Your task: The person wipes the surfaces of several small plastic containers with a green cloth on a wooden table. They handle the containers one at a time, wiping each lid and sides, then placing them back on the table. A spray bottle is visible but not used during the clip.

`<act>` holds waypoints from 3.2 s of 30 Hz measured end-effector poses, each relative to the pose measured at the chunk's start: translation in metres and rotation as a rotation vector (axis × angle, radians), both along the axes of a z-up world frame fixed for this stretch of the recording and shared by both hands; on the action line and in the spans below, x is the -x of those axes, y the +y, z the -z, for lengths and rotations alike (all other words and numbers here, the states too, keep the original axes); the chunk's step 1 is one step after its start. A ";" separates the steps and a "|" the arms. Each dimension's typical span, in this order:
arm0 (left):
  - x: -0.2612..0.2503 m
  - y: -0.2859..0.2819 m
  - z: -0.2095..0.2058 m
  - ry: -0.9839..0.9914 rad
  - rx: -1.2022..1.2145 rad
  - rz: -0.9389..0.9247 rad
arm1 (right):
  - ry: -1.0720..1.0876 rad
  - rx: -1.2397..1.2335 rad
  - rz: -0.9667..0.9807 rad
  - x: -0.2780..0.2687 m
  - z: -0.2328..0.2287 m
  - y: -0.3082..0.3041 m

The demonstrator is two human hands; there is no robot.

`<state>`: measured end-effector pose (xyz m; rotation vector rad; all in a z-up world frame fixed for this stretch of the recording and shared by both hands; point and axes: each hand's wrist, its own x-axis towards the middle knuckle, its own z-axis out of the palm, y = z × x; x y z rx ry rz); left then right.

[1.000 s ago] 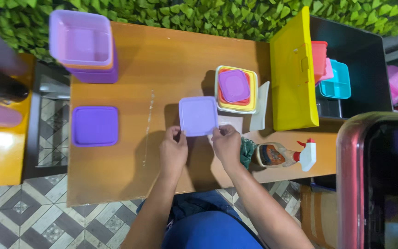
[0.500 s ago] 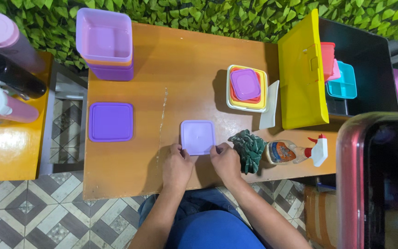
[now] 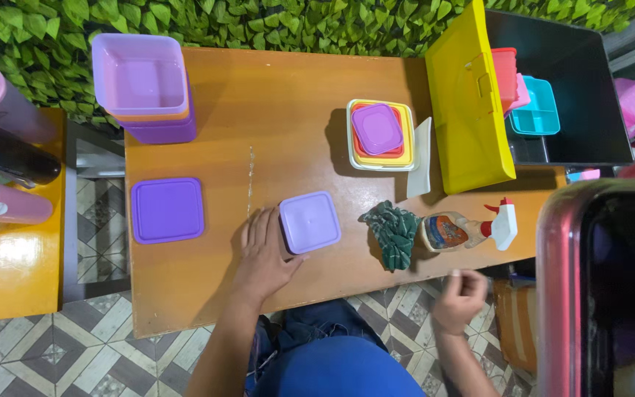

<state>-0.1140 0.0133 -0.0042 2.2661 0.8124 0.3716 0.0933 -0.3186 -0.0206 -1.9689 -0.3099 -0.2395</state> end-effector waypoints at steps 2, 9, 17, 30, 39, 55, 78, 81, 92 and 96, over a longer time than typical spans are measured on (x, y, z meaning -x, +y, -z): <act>-0.006 0.007 0.001 0.026 -0.018 0.058 | -0.025 -0.060 0.005 -0.019 -0.003 -0.015; -0.015 0.008 -0.001 0.152 -0.159 0.103 | 0.064 -0.192 -0.361 -0.084 -0.042 0.013; -0.018 0.010 -0.006 0.246 -0.106 0.076 | -0.045 -0.079 -0.315 -0.085 -0.076 0.047; -0.018 0.010 0.001 0.279 -0.134 0.086 | 0.685 0.403 -0.552 0.050 -0.110 0.114; -0.018 0.009 0.005 0.274 -0.139 0.081 | 0.593 0.404 -0.721 0.058 -0.084 0.154; -0.017 0.011 -0.004 0.283 -0.115 0.117 | -0.030 -0.319 -0.304 -0.048 -0.095 0.035; -0.018 0.008 -0.002 0.286 -0.155 0.110 | -0.144 -0.227 -0.360 -0.079 -0.018 0.047; -0.018 0.008 -0.004 0.271 -0.146 0.114 | -0.152 -0.141 -0.316 -0.062 -0.008 0.036; -0.007 0.007 -0.004 0.205 -0.130 0.122 | -0.297 0.565 -0.485 0.052 -0.021 0.055; -0.008 0.006 -0.004 0.173 -0.126 0.116 | -0.378 0.839 -0.439 0.041 -0.028 0.118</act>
